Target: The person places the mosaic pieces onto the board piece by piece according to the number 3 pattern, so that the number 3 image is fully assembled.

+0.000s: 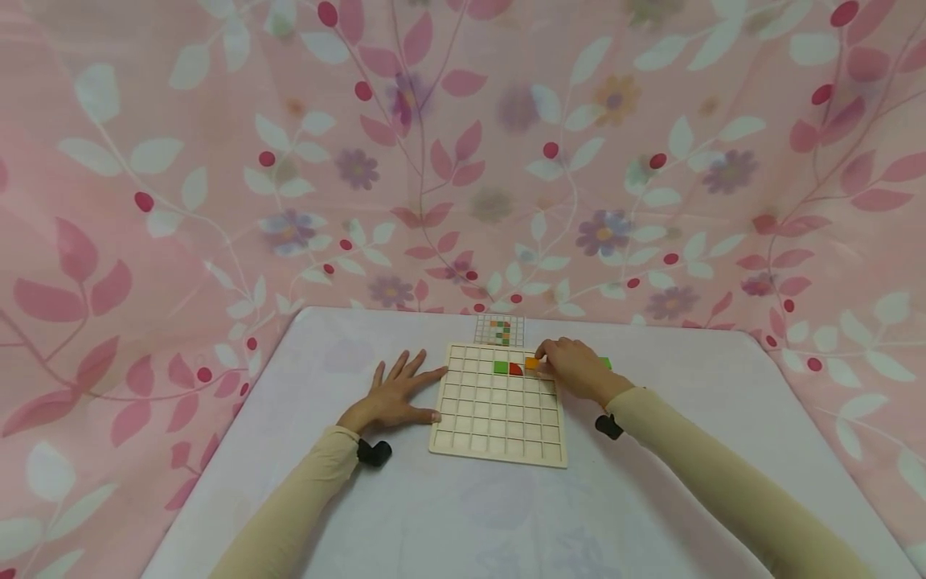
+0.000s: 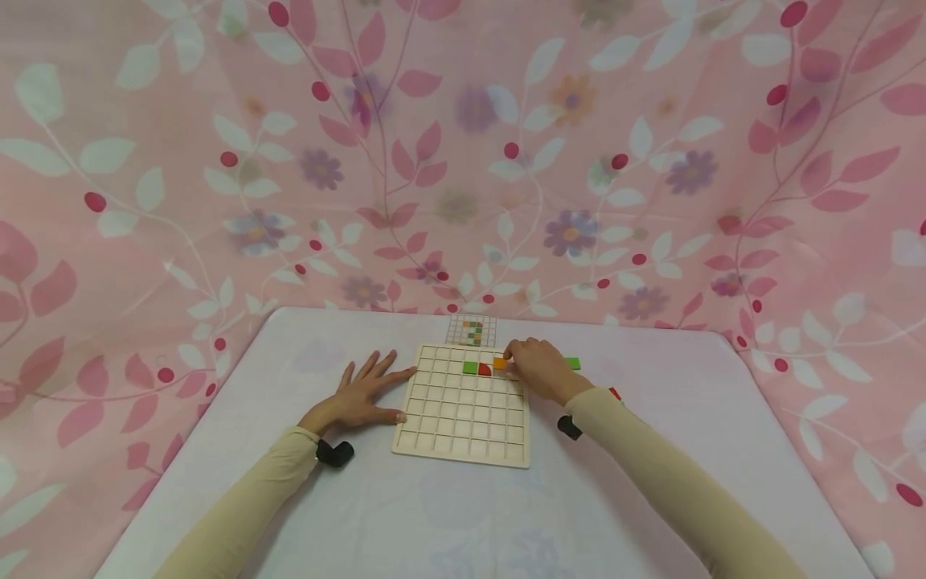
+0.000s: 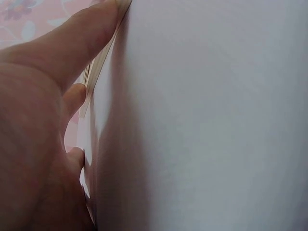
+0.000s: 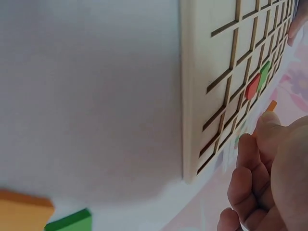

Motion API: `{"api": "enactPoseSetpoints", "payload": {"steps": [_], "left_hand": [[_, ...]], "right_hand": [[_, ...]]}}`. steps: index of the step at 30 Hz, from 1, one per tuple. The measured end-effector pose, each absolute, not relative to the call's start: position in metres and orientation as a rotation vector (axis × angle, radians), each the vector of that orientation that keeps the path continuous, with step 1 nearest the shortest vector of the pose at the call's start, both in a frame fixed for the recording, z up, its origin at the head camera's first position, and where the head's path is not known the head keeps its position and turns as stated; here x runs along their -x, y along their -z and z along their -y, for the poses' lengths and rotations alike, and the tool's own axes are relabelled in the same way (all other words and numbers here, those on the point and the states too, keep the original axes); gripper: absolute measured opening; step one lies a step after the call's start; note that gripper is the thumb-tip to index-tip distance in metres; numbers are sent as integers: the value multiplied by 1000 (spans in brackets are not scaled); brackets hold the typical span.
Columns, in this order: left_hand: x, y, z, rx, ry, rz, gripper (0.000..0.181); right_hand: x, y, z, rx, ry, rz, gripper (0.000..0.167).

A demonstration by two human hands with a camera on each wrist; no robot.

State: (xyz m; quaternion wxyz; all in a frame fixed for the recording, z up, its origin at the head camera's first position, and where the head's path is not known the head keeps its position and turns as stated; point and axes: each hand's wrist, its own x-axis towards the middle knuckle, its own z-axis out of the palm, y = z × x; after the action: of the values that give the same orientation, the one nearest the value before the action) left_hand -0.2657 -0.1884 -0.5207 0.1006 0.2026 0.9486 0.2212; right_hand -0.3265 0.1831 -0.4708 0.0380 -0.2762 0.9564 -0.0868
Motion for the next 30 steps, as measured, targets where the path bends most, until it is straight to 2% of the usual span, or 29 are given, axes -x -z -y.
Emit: {"api": "enactPoseSetpoints", "payload": {"steps": [6, 20, 30], "left_hand": [[267, 521, 189, -586, -651, -2781, 90], [267, 524, 190, -609, -671, -2792, 89], [266, 521, 190, -594, -661, -2790, 88]], "right_hand": [[331, 473, -165, 864, 356, -2888, 25], [338, 480, -126, 1089, 357, -2864, 24], [343, 481, -112, 1095, 324, -2852, 25]]}}
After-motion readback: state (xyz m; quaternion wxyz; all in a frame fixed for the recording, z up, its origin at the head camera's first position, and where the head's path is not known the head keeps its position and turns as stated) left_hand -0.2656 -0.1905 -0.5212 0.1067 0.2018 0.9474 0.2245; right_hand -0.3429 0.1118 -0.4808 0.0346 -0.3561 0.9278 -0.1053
